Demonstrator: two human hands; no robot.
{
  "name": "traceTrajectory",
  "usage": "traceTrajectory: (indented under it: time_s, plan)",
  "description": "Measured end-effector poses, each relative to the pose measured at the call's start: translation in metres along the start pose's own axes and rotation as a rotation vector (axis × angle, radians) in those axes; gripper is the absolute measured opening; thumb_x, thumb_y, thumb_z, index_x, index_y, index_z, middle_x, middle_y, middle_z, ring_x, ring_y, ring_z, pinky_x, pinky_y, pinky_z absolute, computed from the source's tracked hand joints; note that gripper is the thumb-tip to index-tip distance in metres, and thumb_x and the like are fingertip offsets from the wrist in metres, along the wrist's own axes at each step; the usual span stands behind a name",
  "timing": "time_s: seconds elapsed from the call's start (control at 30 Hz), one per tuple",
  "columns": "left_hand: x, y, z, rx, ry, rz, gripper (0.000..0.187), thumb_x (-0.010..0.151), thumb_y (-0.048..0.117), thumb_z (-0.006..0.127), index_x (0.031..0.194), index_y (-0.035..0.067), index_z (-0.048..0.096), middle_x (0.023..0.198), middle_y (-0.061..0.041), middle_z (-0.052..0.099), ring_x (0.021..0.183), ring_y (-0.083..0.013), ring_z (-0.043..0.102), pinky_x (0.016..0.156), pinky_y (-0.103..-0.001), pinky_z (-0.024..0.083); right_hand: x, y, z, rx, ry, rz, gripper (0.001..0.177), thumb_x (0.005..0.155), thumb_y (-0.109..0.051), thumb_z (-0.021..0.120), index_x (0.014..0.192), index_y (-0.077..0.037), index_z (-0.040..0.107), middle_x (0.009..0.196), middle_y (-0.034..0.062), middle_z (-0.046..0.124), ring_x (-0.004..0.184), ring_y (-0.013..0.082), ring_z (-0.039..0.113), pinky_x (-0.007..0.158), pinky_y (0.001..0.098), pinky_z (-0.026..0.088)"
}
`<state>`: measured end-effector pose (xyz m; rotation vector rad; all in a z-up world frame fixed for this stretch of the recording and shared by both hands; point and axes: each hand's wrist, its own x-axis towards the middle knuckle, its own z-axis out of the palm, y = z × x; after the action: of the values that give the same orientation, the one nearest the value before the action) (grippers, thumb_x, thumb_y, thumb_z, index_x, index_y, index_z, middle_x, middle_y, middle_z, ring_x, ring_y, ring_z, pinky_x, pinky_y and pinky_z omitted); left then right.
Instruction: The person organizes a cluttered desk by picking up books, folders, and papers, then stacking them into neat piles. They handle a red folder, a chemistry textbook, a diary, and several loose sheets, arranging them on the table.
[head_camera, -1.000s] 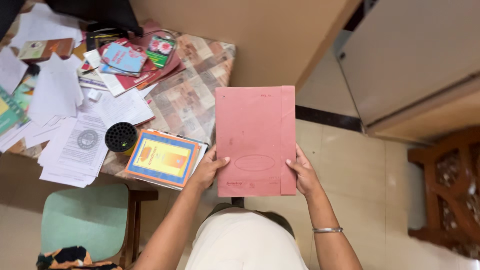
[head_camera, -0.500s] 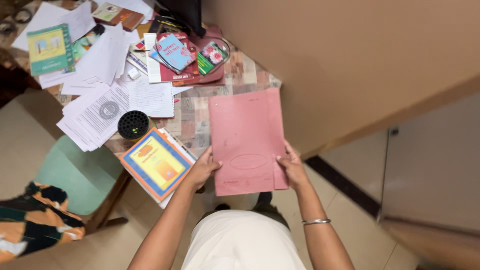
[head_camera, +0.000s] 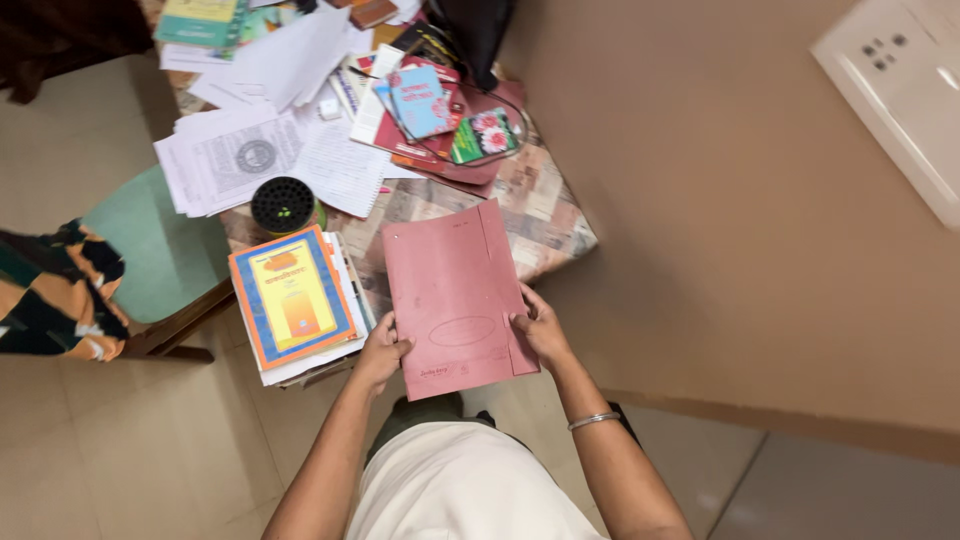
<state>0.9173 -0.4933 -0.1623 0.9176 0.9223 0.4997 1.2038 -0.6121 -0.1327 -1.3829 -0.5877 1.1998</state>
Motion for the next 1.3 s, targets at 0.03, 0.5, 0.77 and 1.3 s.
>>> traceTrajectory:
  time_s: [0.03, 0.5, 0.77, 1.3]
  plan:
    - [0.006, -0.003, -0.005, 0.016, 0.033, 0.006, 0.061, 0.090, -0.008, 0.058, 0.147, 0.004, 0.041, 0.120, -0.015, 0.071, 0.107, -0.0207, 0.069, 0.092, -0.033, 0.054, 0.011, 0.005, 0.001, -0.010, -0.011, 0.017, 0.068, 0.088, 0.013, 0.057, 0.151, -0.007, 0.048, 0.133, 0.0074, 0.065, 0.107, 0.0131, 0.065, 0.090, 0.0266, 0.053]
    - [0.088, -0.051, -0.041, -0.014, 0.258, -0.022, 0.059, 0.091, -0.010, 0.056, 0.147, 0.004, 0.045, 0.126, -0.017, 0.071, 0.110, -0.0218, 0.068, 0.091, -0.032, 0.054, 0.127, 0.069, 0.003, -0.050, -0.003, 0.167, 0.076, 0.084, 0.015, 0.058, 0.154, -0.012, 0.048, 0.113, 0.0086, 0.074, 0.087, 0.0130, 0.066, 0.075, 0.0237, 0.055]
    - [0.100, -0.045, -0.035, 0.236, 0.321, -0.093, 0.092, 0.082, -0.014, 0.055, 0.161, 0.016, 0.018, 0.152, -0.017, 0.044, 0.109, -0.0286, 0.065, 0.087, -0.035, 0.055, 0.146, 0.060, 0.014, -0.280, 0.077, 0.223, 0.079, 0.084, 0.013, 0.058, 0.154, -0.016, 0.036, 0.132, 0.0106, 0.061, 0.102, 0.0214, 0.060, 0.080, 0.0313, 0.052]
    - [0.124, -0.057, -0.027, 0.476, 0.478, 0.041, 0.064, 0.079, 0.008, 0.069, 0.141, -0.001, 0.055, 0.146, -0.013, 0.052, 0.126, -0.0290, 0.058, 0.106, -0.035, 0.048, 0.194, 0.056, -0.017, -0.409, -0.232, 0.256, 0.062, 0.092, -0.009, 0.063, 0.150, -0.004, 0.043, 0.157, 0.0160, 0.045, 0.146, 0.0265, 0.042, 0.117, 0.0365, 0.035]
